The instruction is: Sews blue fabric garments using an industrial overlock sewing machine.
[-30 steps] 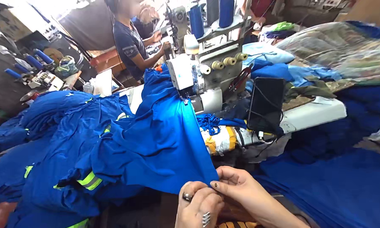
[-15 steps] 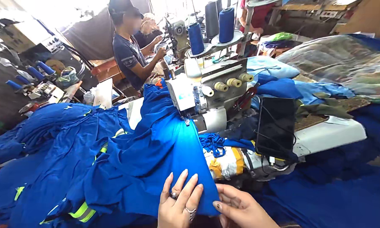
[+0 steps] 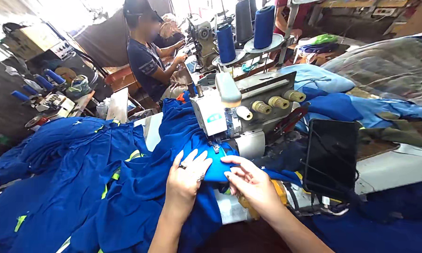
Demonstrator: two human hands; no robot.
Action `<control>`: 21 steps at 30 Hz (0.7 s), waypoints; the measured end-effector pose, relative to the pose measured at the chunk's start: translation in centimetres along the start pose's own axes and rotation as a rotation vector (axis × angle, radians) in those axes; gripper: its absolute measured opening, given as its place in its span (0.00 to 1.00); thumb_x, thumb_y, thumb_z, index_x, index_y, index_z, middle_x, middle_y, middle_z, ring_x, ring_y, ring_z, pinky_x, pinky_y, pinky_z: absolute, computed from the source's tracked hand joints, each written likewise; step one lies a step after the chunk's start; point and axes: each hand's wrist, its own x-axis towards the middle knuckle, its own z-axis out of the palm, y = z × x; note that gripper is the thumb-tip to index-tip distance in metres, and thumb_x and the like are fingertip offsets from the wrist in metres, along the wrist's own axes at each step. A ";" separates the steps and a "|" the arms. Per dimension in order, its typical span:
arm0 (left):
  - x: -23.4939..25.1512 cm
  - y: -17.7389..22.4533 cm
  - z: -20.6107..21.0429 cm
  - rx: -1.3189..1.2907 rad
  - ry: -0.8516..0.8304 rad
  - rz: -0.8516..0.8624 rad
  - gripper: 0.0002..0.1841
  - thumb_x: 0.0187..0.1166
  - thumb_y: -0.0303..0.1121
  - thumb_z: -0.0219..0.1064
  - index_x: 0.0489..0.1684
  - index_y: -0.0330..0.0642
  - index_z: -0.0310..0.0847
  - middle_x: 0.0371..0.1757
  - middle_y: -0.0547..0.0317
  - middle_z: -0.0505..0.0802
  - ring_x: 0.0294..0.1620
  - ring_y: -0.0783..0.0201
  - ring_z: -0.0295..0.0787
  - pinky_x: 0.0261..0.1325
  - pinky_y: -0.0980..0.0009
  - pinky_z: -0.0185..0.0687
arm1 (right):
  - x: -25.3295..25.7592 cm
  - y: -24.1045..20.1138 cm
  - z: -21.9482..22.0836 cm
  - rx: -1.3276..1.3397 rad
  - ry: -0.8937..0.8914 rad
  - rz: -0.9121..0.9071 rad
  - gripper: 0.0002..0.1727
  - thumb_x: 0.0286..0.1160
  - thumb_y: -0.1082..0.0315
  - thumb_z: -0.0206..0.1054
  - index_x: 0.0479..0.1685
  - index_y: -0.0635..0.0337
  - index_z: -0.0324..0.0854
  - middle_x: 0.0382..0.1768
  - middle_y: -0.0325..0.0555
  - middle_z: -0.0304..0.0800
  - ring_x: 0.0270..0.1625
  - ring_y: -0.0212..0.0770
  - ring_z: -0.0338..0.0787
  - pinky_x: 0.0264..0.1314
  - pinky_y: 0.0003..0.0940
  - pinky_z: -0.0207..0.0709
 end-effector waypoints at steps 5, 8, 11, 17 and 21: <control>3.6 -3.1 -0.1 -0.086 -0.207 -0.085 0.20 0.80 0.21 0.59 0.59 0.52 0.94 0.66 0.63 0.94 0.74 0.60 0.86 0.81 0.52 0.73 | 1.7 0.5 0.4 -0.118 0.067 -0.069 0.12 0.81 0.71 0.63 0.52 0.55 0.91 0.30 0.33 0.93 0.23 0.24 0.86 0.26 0.18 0.81; 5.1 -5.3 0.8 -0.100 -0.239 -0.118 0.21 0.81 0.18 0.55 0.58 0.49 0.93 0.66 0.61 0.93 0.74 0.60 0.86 0.80 0.54 0.75 | 1.5 1.3 0.4 -0.201 0.080 -0.137 0.13 0.83 0.69 0.62 0.54 0.53 0.92 0.32 0.32 0.92 0.25 0.23 0.85 0.28 0.17 0.80; 5.6 -6.1 1.1 -0.035 -0.277 -0.256 0.21 0.85 0.19 0.52 0.64 0.46 0.90 0.71 0.58 0.90 0.78 0.55 0.82 0.80 0.51 0.73 | 1.5 1.1 0.2 -0.238 0.060 -0.139 0.13 0.83 0.69 0.61 0.55 0.53 0.92 0.31 0.32 0.92 0.25 0.22 0.85 0.28 0.16 0.80; 3.8 -0.8 -4.1 0.164 -0.764 -0.837 0.16 0.87 0.23 0.52 0.62 0.32 0.84 0.62 0.37 0.90 0.67 0.38 0.86 0.69 0.42 0.78 | 0.6 -0.6 0.4 -0.282 -0.111 -0.257 0.12 0.81 0.71 0.63 0.54 0.57 0.91 0.46 0.38 0.94 0.33 0.24 0.90 0.34 0.19 0.87; 0.2 4.2 -7.9 -0.068 -0.851 -0.577 0.13 0.75 0.17 0.58 0.48 0.27 0.88 0.51 0.34 0.93 0.58 0.35 0.91 0.60 0.36 0.82 | 0.0 -0.7 1.0 -0.314 -0.406 -0.540 0.17 0.81 0.72 0.66 0.67 0.58 0.86 0.67 0.48 0.88 0.55 0.31 0.92 0.59 0.26 0.88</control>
